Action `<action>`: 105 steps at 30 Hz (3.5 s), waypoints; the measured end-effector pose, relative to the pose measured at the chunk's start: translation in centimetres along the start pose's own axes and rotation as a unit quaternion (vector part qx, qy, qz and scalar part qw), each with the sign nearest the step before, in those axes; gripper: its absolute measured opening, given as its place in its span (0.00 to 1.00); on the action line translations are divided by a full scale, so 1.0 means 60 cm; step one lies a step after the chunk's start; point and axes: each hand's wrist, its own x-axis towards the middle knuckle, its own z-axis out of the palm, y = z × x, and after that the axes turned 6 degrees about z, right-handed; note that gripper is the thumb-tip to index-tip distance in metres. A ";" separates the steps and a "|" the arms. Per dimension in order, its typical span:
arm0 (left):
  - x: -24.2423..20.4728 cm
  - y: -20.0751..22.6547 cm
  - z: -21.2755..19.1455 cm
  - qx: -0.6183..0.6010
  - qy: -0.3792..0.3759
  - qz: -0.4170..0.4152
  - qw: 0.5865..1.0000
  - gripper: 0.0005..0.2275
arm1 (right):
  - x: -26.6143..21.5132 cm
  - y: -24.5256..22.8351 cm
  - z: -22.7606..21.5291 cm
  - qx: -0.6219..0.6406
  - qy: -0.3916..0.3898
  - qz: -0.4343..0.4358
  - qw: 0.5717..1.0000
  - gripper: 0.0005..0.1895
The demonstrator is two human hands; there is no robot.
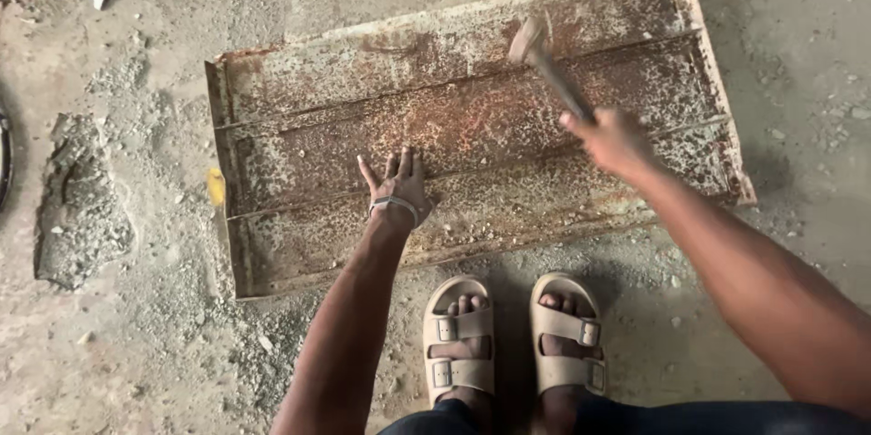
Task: The person repeatedly strikes a large, rusty metal sheet lying on the floor with a hammer. They hold the sheet steady with one hand while striking it with the other.
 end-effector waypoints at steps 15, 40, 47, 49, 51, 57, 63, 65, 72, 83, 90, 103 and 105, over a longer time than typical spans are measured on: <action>0.015 -0.008 0.010 -0.010 0.002 -0.002 1.000 0.39 | 0.032 0.013 0.028 -0.011 0.015 0.057 0.998 0.26; 0.017 -0.010 0.003 -0.041 0.010 -0.006 0.999 0.42 | 0.007 0.096 0.034 0.125 0.043 0.076 0.988 0.17; 0.017 -0.009 0.003 -0.040 0.017 0.007 0.999 0.39 | -0.028 0.030 -0.097 0.295 0.174 -0.157 0.926 0.18; 0.015 -0.015 0.004 -0.049 0.020 0.007 0.999 0.39 | -0.018 -0.001 -0.147 0.354 0.227 -0.214 0.882 0.18; 0.015 -0.014 0.006 -0.068 0.027 0.006 0.997 0.39 | 0.004 -0.014 -0.163 0.379 0.251 -0.251 0.855 0.17; 0.013 0.002 -0.001 -0.031 0.022 -0.002 0.999 0.42 | 0.048 0.076 -0.056 0.135 0.192 -0.002 0.972 0.20; 0.008 0.010 -0.016 -0.027 -0.011 -0.005 1.000 0.38 | 0.027 0.167 -0.028 -0.019 0.077 0.086 0.993 0.22; 0.008 0.006 -0.011 -0.016 -0.002 -0.006 1.000 0.42 | 0.010 0.157 -0.046 0.043 0.107 0.087 0.989 0.24; 0.032 -0.033 0.017 -0.114 0.093 0.025 0.989 0.33 | 0.044 0.066 -0.160 0.378 0.277 -0.173 0.866 0.15; 0.018 -0.003 -0.011 -0.013 0.015 -0.018 1.000 0.33 | 0.150 0.184 -0.095 0.156 0.135 0.117 0.971 0.20; 0.022 -0.007 0.002 -0.019 0.027 -0.004 0.999 0.39 | 0.039 0.106 -0.177 0.378 0.217 -0.056 0.898 0.16; 0.009 0.006 -0.020 -0.011 -0.021 -0.014 1.000 0.35 | 0.090 0.219 -0.113 0.122 0.162 0.114 0.972 0.17; 0.006 0.005 -0.023 -0.025 -0.053 -0.021 0.998 0.27 | 0.070 0.214 -0.123 0.172 0.156 0.101 0.967 0.18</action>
